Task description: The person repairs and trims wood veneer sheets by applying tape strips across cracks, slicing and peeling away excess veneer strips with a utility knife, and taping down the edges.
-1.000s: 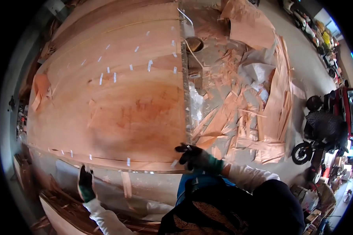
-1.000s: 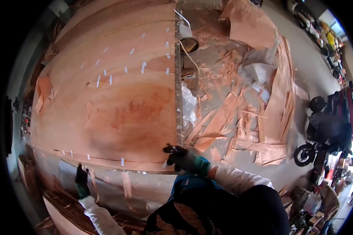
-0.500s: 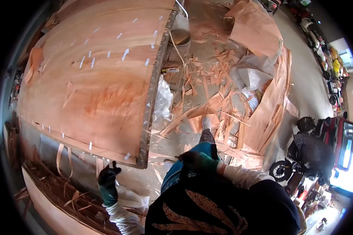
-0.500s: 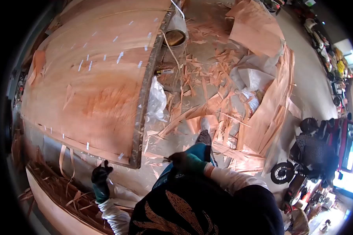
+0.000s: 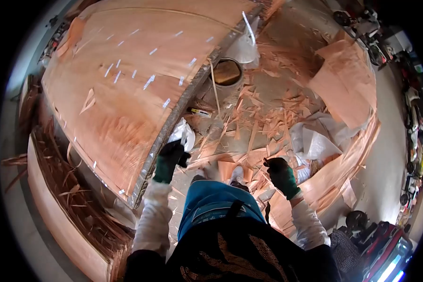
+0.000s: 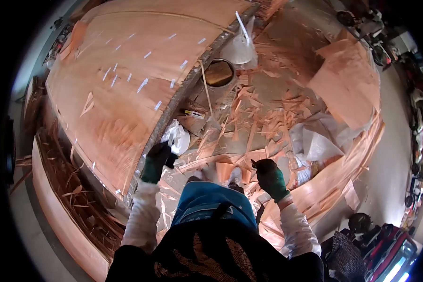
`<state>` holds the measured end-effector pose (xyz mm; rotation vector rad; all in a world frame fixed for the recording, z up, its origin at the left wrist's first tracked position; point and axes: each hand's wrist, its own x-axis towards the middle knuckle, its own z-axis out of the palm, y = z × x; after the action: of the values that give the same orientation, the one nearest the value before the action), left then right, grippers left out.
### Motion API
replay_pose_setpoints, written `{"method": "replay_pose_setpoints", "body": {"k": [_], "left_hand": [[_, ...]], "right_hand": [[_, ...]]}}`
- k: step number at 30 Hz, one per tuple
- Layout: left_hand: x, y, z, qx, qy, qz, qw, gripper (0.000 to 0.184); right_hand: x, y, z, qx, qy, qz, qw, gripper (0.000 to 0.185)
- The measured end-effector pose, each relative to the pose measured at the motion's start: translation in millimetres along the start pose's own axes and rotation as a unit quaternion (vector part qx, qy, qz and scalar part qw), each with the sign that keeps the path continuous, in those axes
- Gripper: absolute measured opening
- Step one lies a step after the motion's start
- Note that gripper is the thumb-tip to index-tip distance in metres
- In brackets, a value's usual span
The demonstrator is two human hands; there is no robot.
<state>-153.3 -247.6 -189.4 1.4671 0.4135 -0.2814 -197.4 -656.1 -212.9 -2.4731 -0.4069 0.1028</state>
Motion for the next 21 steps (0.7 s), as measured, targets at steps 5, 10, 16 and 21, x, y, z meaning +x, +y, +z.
{"method": "replay_pose_setpoints", "body": {"k": [5,10,16,21], "left_hand": [[109.1,38.6,52.2,-0.102,0.031,0.024,0.994,0.034],[190.7,14.4,48.3,-0.123,0.059,0.004,0.991,0.037],[197.7,1.4,31.6,-0.260,-0.034,0.001,0.965,0.046],[200.0,-6.5,22.6,-0.208,-0.090,-0.013,0.974,0.059]], "right_hand": [[111.2,-66.2,10.1,0.409,-0.079,0.172,0.892,0.033],[215.7,-75.3,66.4,0.207,-0.053,0.018,0.977,0.038],[306.6,-77.0,118.4,0.059,-0.030,-0.046,0.997,0.038],[338.9,-75.6,128.5,0.006,-0.120,-0.059,0.991,0.058]]}}
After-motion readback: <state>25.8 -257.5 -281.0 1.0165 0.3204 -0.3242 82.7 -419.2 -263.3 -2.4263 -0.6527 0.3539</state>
